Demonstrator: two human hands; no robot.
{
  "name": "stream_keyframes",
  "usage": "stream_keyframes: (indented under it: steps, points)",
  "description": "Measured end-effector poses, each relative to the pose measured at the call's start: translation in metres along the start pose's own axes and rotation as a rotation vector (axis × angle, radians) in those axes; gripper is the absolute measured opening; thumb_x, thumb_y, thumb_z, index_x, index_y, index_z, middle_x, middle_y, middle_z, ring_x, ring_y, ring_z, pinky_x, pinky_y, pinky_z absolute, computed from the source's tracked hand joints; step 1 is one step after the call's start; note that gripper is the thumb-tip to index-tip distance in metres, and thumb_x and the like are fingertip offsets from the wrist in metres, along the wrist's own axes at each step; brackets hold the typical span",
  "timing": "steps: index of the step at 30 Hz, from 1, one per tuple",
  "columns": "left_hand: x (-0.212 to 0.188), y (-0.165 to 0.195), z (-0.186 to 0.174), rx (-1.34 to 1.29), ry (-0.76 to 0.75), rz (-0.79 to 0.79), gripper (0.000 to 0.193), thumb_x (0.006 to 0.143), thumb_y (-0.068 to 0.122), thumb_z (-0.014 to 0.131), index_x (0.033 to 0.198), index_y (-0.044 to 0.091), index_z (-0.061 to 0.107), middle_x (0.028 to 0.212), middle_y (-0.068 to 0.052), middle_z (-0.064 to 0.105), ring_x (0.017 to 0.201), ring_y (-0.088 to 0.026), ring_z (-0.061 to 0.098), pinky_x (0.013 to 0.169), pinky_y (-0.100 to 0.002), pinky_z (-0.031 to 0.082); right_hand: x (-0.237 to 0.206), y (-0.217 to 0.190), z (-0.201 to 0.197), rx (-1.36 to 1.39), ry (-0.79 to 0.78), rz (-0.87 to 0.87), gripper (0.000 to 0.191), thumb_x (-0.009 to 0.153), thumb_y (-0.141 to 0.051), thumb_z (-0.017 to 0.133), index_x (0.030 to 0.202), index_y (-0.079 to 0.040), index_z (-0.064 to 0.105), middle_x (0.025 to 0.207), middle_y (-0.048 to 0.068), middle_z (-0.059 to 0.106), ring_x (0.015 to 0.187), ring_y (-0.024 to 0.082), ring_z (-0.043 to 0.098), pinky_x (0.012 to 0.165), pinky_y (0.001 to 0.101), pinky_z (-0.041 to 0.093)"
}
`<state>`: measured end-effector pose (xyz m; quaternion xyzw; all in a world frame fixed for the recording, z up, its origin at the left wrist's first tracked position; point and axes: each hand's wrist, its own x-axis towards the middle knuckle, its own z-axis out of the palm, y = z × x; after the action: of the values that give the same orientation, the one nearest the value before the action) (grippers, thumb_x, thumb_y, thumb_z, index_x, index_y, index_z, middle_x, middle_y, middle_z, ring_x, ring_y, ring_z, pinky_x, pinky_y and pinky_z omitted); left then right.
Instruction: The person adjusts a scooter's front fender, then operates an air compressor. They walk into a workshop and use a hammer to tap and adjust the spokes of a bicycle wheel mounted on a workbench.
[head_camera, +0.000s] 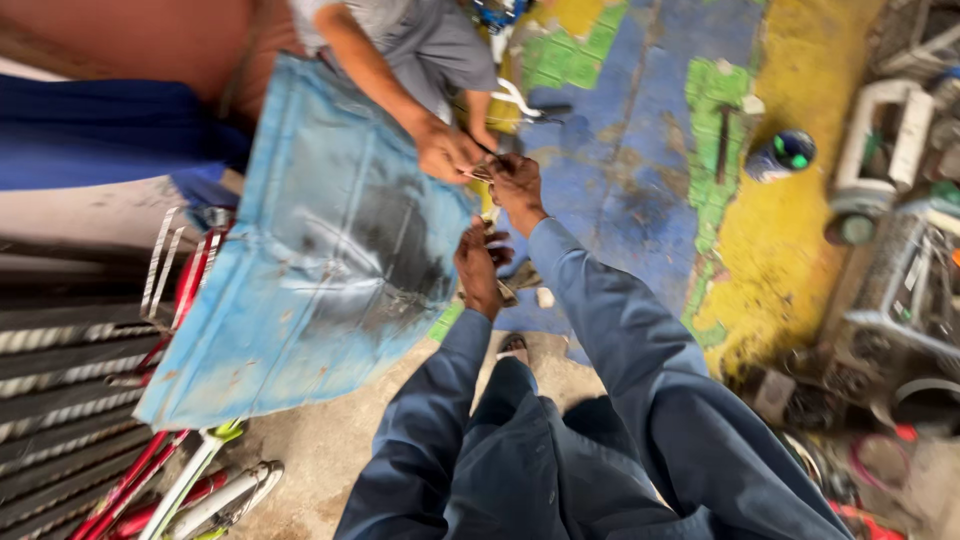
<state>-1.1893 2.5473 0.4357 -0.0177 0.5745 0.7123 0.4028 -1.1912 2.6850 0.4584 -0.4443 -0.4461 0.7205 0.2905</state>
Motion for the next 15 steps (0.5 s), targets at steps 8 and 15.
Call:
stream_keyframes:
  steps: [8,15]
  points:
    - [0.039,-0.049,0.063,0.068,-0.149,-0.174,0.038,0.098,0.045,0.062,0.110,0.010,0.067,0.087,-0.005,0.070,0.070,-0.015,0.066,0.057,-0.030,0.055,-0.016,0.016,-0.113,-0.744,0.192,-0.523,0.047,0.100,-0.032,0.077,0.077,0.002,0.053,0.065,0.011,0.048,0.058,0.023,0.038,0.056,0.0399,0.043]
    - [0.066,-0.104,0.149,0.050,-0.334,0.037,0.010,0.095,0.010,0.072,0.102,0.003,0.071,0.088,-0.008,0.073,0.072,-0.019,0.070,0.061,-0.031,0.058,-0.008,-0.041,-0.216,-0.481,0.004,-0.298,0.015,0.098,-0.021,0.068,0.100,-0.007,0.064,0.068,0.003,0.059,0.055,0.011,0.050,0.050,0.0323,0.044]
